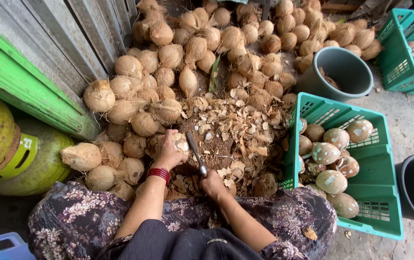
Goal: The person sits on the ground and uses a long metal tool to peel the fibrous husk off coconuts. They rotate each coconut while scraping away the husk and place the peeled coconuts into a green crate.
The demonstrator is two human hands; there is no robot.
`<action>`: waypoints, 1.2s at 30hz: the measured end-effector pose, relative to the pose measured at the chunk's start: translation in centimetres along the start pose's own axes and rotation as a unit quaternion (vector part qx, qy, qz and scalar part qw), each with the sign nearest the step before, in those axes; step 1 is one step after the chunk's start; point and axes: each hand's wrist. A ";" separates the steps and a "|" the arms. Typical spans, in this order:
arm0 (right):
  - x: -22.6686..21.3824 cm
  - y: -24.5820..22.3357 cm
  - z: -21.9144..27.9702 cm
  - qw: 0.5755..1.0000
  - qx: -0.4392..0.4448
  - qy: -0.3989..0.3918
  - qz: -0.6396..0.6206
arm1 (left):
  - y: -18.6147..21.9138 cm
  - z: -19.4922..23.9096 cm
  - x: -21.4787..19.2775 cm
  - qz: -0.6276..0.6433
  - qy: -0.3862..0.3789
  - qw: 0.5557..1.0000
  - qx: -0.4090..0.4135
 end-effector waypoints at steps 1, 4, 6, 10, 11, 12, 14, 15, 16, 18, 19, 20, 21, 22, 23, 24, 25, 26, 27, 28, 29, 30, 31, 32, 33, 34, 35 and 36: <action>0.3 0.6 -0.1 1.000 -0.018 0.012 -0.008 | 0.0 0.3 0.3 -0.006 -0.001 1.000 -0.011; 0.7 1.0 -1.0 0.999 -0.049 0.016 -0.018 | 0.2 0.7 0.7 -0.011 0.003 1.000 -0.027; 0.6 1.0 -1.3 1.000 -0.018 -0.013 -0.013 | 0.4 0.9 0.5 -0.013 0.005 0.999 -0.029; 0.4 0.9 -1.3 1.000 -0.004 -0.011 0.001 | 0.5 1.1 0.3 -0.028 0.009 0.999 -0.025; 0.4 1.0 -1.2 1.000 0.004 -0.016 0.003 | 0.3 1.3 0.4 -0.034 0.011 0.999 -0.025; 0.2 0.9 -1.4 1.000 0.011 -0.022 0.008 | 0.1 1.3 0.4 -0.036 0.010 0.999 -0.026; 0.2 1.0 -1.5 1.000 0.004 -0.025 0.000 | -0.2 1.3 0.4 -0.038 0.012 0.999 -0.029; 0.2 1.0 -1.5 1.000 -0.001 -0.027 -0.004 | -0.3 1.4 0.4 -0.033 0.014 0.999 -0.027; 0.2 1.0 -1.6 1.000 -0.002 -0.027 0.000 | -0.4 1.5 0.3 -0.029 0.016 0.999 -0.025; 0.4 1.3 -1.6 1.000 -0.002 -0.026 0.008 | -0.7 1.6 0.3 -0.022 0.020 0.999 -0.023; 0.5 1.5 -1.6 1.000 -0.010 -0.021 0.019 | -0.9 1.7 0.3 -0.020 0.021 0.999 -0.024; 0.4 1.5 -1.7 0.999 -0.019 -0.016 0.029 | -0.8 1.7 0.3 -0.017 0.023 0.999 -0.024; 0.3 1.3 -1.8 0.999 -0.027 -0.010 0.040 | -0.8 1.5 0.3 -0.018 0.026 0.999 -0.020; 0.3 1.2 -1.7 0.999 -0.028 -0.008 0.038 | -0.9 1.5 0.3 -0.020 0.029 0.999 -0.018; 0.3 0.9 -1.6 0.999 -0.029 -0.006 0.035 | -1.0 1.5 0.4 -0.021 0.033 0.999 -0.015; 0.4 0.7 -1.2 0.999 -0.029 -0.006 0.033 | -1.3 1.6 0.4 -0.036 0.033 0.999 -0.013; 0.4 0.3 -0.7 0.999 -0.028 -0.006 0.025 | -1.5 1.6 0.5 -0.051 0.034 0.998 -0.012; 0.0 -0.3 -0.3 0.999 -0.028 -0.005 0.017 | -1.6 1.4 0.5 -0.065 0.035 0.997 -0.009; -0.4 -1.1 0.3 1.000 -0.027 -0.003 0.009 | -1.7 1.0 0.6 -0.037 0.041 0.998 -0.009; -0.8 -1.5 1.3 1.000 -0.024 -0.012 -0.005 | -1.8 1.0 0.9 -0.010 0.045 0.999 -0.010; -1.4 -2.1 2.2 0.999 -0.020 -0.020 -0.019 | -2.1 1.2 1.2 0.016 0.049 0.999 -0.012; -2.1 -3.0 3.0 0.999 -0.018 -0.025 -0.033 | -2.1 1.1 1.3 0.031 0.035 0.999 0.008; -2.7 -3.7 4.1 0.997 -0.059 -0.023 -0.053 | -2.0 1.0 1.4 0.045 0.020 0.998 0.028; -3.3 -4.3 5.0 0.992 -0.101 -0.019 -0.075 | -1.8 0.8 1.4 0.059 0.006 0.997 0.051; -3.7 -4.6 5.7 0.985 -0.142 -0.014 -0.096 | -1.4 0.2 1.6 0.024 0.023 0.998 0.057; -3.7 -4.3 6.6 0.981 -0.162 0.000 -0.105 | -1.2 0.3 2.1 -0.010 0.033 0.998 0.056; -3.6 -4.1 6.8 0.977 -0.182 0.016 -0.113 | -1.1 0.5 2.6 -0.044 0.042 0.997 0.056; -3.4 -4.1 6.6 0.970 -0.208 0.032 -0.122 | -1.0 0.6 2.8 -0.044 0.030 0.998 0.029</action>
Point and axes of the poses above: each hand's wrist, its own z-axis away from the middle knuckle, its own x-axis out of the palm, y = z × x, and after that the axes turned 4 degrees about y, right-handed
